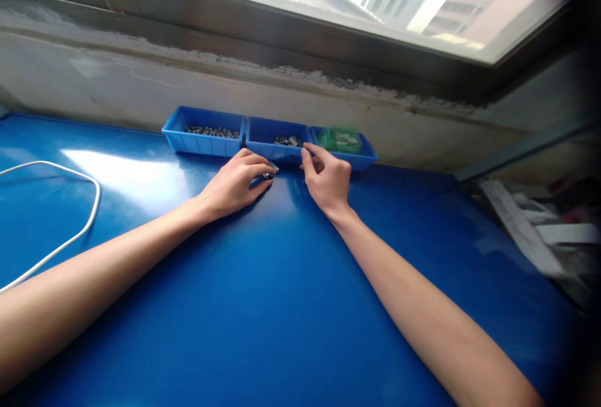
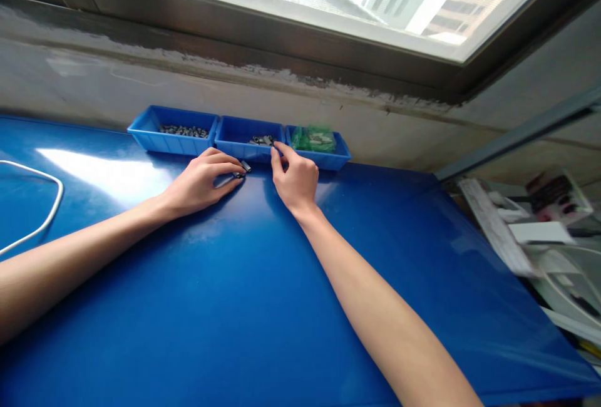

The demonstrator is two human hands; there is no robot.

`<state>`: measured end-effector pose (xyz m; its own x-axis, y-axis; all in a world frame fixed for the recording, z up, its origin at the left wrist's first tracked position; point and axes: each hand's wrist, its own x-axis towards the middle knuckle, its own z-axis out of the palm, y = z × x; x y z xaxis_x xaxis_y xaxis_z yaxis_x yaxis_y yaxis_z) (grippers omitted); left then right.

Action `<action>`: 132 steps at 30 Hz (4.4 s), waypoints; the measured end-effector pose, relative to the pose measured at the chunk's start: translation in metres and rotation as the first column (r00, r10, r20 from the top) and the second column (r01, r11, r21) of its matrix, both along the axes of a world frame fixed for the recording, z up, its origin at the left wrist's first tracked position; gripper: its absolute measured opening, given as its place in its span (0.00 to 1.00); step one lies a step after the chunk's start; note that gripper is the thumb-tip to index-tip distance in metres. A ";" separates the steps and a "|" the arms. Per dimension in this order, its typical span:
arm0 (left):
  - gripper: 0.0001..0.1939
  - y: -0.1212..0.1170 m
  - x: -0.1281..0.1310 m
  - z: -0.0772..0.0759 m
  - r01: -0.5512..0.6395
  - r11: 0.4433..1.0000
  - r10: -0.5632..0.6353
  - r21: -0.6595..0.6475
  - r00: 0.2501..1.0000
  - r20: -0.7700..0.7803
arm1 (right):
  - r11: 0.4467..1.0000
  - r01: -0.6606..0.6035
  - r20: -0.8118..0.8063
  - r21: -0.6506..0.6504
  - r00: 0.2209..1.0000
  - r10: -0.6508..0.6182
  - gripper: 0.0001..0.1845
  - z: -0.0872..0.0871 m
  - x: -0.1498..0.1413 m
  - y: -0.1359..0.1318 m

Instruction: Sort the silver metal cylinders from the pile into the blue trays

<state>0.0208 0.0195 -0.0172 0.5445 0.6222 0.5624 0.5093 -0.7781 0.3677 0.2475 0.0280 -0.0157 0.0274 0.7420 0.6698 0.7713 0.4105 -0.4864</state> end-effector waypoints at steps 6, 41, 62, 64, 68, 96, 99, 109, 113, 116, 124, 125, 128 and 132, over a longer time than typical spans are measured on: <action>0.12 -0.003 0.000 0.002 -0.048 0.999 0.048 0.013 0.998 -0.040 | 0.996 -0.085 0.048 0.030 0.995 0.083 0.13 0.005 -0.005 -0.007; 0.18 -0.005 0.002 0.010 0.117 0.893 0.141 -0.435 0.845 0.516 | 0.932 -0.363 0.158 -0.029 0.919 0.362 0.13 0.006 -0.007 -0.014; 0.14 -0.005 0.003 0.008 -0.133 0.988 0.145 -0.082 0.976 0.161 | 0.997 0.016 0.136 0.080 0.990 -0.027 0.18 0.001 -0.004 -0.008; 0.15 -0.004 0.003 0.005 -0.109 0.993 0.111 -0.048 0.993 0.043 | 0.995 0.102 0.102 0.020 0.989 -0.104 0.18 0.002 -0.003 -0.005; 0.16 -0.003 0.002 0.000 -0.063 0.998 0.061 -0.023 0.996 -0.071 | 0.994 0.084 0.100 -0.067 0.992 -0.077 0.17 0.004 -0.002 -0.003; 0.29 -0.005 0.001 0.011 0.185 0.917 0.031 -0.355 0.851 0.524 | 0.950 -0.312 0.171 -0.011 0.935 0.310 0.17 0.006 -0.006 -0.013; 0.32 -0.006 0.001 0.013 0.232 0.884 0.034 -0.407 0.834 0.551 | 0.920 -0.391 0.237 -0.036 0.891 0.388 0.19 0.006 -0.006 -0.015; 0.34 -0.007 0.001 0.013 0.211 0.877 0.019 -0.432 0.883 0.469 | 0.909 -0.413 0.324 -0.051 0.855 0.406 0.16 0.008 -0.007 -0.018; 0.21 -0.008 0.004 0.014 0.074 0.940 0.079 -0.334 0.902 0.424 | 0.946 -0.324 0.300 -0.009 0.901 0.312 0.14 0.008 -0.008 -0.018; 0.14 -0.009 0.005 0.014 -0.086 0.979 0.142 -0.183 0.938 0.318 | 0.986 -0.145 0.171 0.076 0.977 0.130 0.13 0.007 -0.007 -0.014; 0.13 -0.006 0.002 0.005 -0.130 0.989 0.133 -0.070 0.990 0.038 | 0.997 -0.001 -0.053 0.081 0.999 0.006 0.10 0.005 -0.002 -0.002; 0.13 -0.006 0.002 0.004 -0.127 0.990 0.130 -0.067 0.991 0.033 | 0.996 -0.013 -0.049 0.087 0.999 0.017 0.10 0.005 -0.002 -0.002; 0.13 -0.005 0.001 0.004 -0.107 0.991 0.110 -0.083 0.993 0.038 | 0.995 -0.045 -0.016 0.094 0.999 0.046 0.12 0.006 -0.002 -0.002; 0.13 -0.004 0.000 0.003 -0.114 0.991 0.117 -0.067 0.993 0.036 | 0.994 -0.061 0.037 0.092 0.998 0.058 0.15 0.007 -0.002 -0.003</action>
<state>0.0212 0.0154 -0.0138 0.4449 0.7156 0.5385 0.5781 -0.6887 0.4376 0.2453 0.0248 -0.0082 -0.0389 0.6759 0.7360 0.7594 0.4987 -0.4179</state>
